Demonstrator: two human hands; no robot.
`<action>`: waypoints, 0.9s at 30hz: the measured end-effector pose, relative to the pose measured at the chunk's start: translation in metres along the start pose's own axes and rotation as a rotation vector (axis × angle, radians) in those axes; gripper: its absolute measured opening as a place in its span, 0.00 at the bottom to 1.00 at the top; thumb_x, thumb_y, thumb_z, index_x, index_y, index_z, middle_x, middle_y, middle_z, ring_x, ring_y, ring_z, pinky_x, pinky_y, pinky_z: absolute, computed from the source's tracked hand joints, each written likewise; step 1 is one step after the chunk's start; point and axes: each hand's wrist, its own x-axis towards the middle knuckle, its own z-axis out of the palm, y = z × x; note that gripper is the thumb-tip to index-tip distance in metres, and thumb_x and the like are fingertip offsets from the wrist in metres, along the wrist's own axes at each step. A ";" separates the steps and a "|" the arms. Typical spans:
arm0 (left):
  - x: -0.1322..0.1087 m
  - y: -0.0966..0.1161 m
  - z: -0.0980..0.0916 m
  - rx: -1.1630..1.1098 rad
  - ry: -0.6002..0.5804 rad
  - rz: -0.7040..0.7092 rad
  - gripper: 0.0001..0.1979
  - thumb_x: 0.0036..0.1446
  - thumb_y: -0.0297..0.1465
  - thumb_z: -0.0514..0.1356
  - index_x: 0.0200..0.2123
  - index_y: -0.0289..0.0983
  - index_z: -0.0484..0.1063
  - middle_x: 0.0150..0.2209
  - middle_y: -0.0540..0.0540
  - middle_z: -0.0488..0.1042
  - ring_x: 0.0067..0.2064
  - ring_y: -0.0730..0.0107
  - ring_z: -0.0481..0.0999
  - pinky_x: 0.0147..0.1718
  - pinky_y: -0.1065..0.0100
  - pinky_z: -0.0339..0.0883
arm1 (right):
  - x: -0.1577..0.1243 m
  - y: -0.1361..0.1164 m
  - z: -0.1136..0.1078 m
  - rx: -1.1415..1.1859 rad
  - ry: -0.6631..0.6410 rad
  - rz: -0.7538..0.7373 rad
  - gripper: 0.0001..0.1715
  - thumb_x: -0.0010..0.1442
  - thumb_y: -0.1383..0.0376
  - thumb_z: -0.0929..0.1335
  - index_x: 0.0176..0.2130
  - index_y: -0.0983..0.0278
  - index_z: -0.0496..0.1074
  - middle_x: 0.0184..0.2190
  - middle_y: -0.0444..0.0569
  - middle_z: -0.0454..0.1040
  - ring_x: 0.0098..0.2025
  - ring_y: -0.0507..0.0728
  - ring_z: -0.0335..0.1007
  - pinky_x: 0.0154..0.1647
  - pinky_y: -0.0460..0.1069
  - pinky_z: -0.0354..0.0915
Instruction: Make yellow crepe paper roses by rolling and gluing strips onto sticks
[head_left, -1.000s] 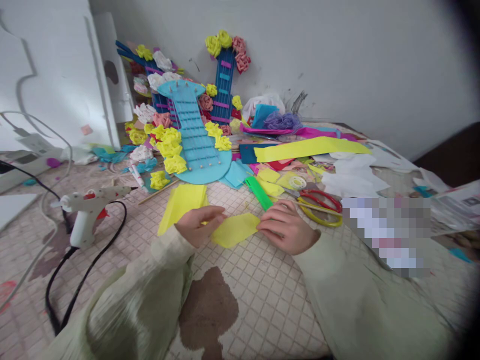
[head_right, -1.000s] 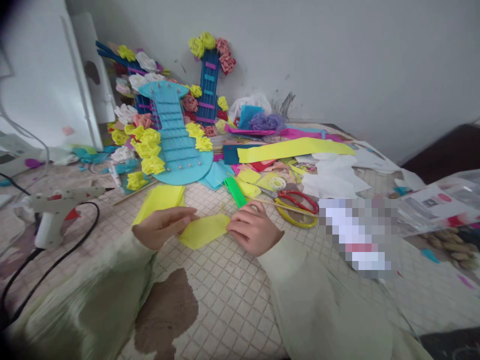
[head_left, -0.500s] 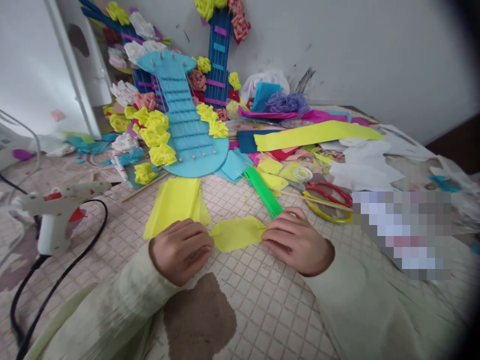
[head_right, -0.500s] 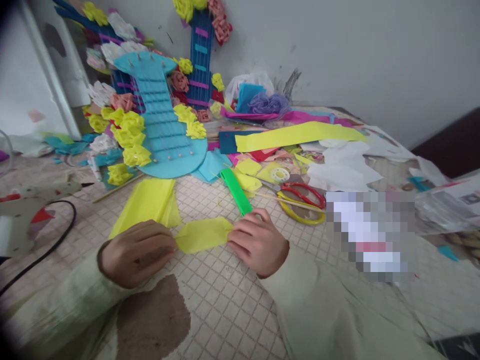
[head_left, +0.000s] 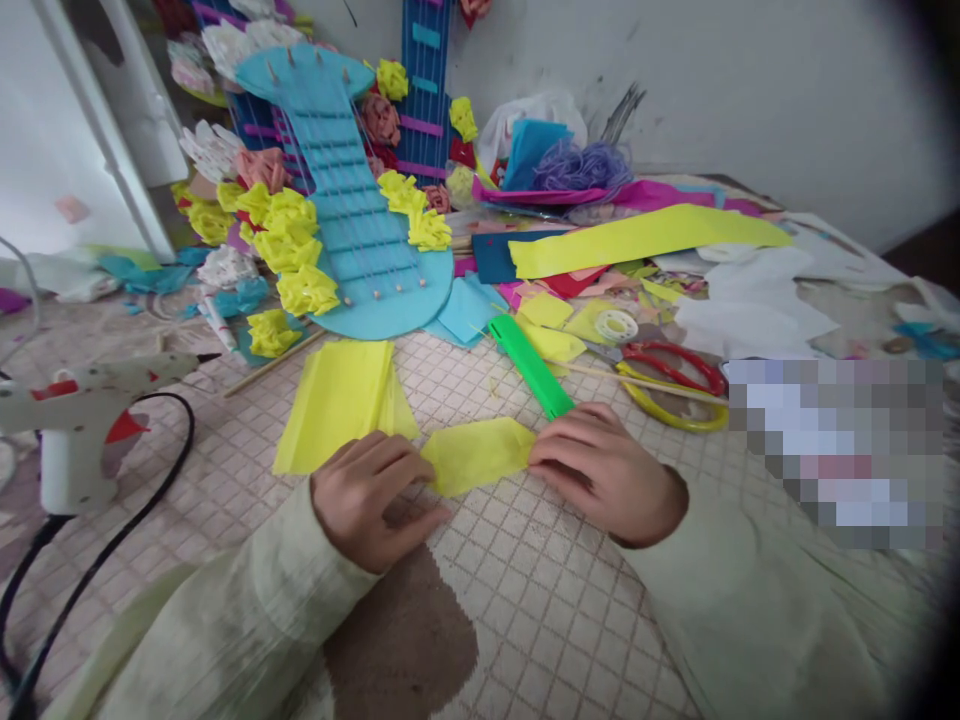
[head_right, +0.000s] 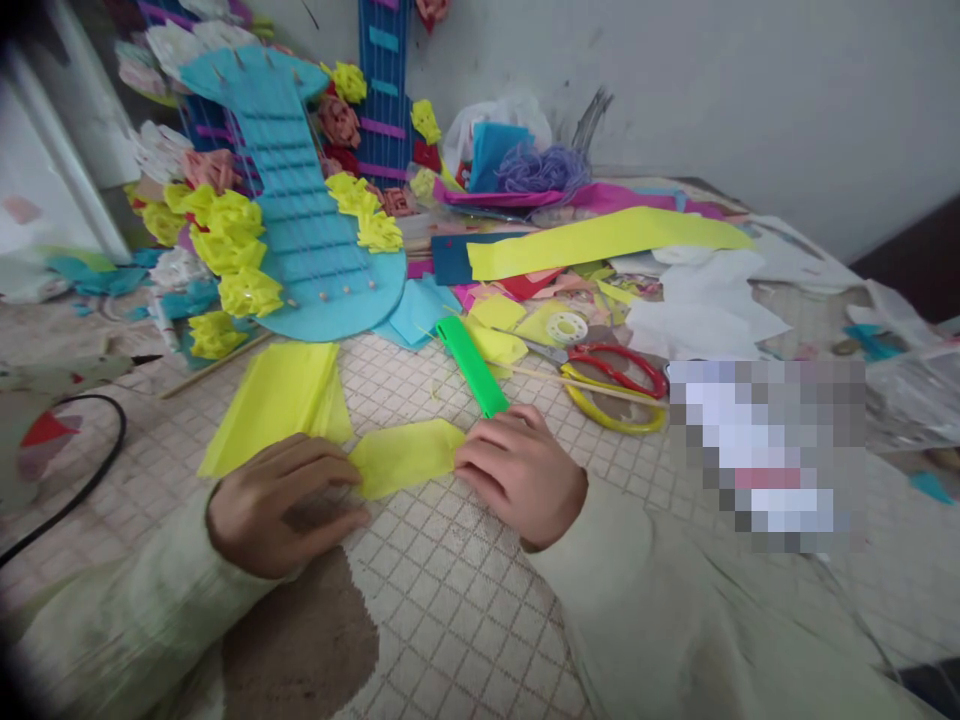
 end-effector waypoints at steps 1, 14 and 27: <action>0.001 0.002 0.001 0.020 0.011 -0.022 0.10 0.47 0.39 0.59 0.27 0.37 0.69 0.26 0.46 0.71 0.29 0.65 0.68 0.28 0.63 0.63 | 0.000 0.000 0.000 0.004 -0.003 0.009 0.08 0.57 0.67 0.63 0.29 0.63 0.70 0.28 0.44 0.73 0.31 0.52 0.66 0.42 0.51 0.53; 0.002 0.005 0.003 0.023 0.038 0.061 0.03 0.51 0.29 0.57 0.30 0.36 0.69 0.29 0.46 0.70 0.30 0.68 0.68 0.29 0.64 0.64 | 0.000 -0.003 -0.001 0.059 -0.006 0.081 0.05 0.57 0.68 0.62 0.29 0.63 0.66 0.27 0.43 0.72 0.32 0.51 0.67 0.41 0.51 0.51; 0.002 0.001 0.003 -0.068 0.054 0.072 0.04 0.50 0.26 0.57 0.31 0.36 0.69 0.28 0.47 0.72 0.30 0.68 0.69 0.29 0.63 0.66 | -0.001 0.000 -0.001 0.036 -0.023 0.077 0.04 0.55 0.69 0.65 0.30 0.63 0.70 0.28 0.43 0.73 0.32 0.52 0.66 0.38 0.51 0.51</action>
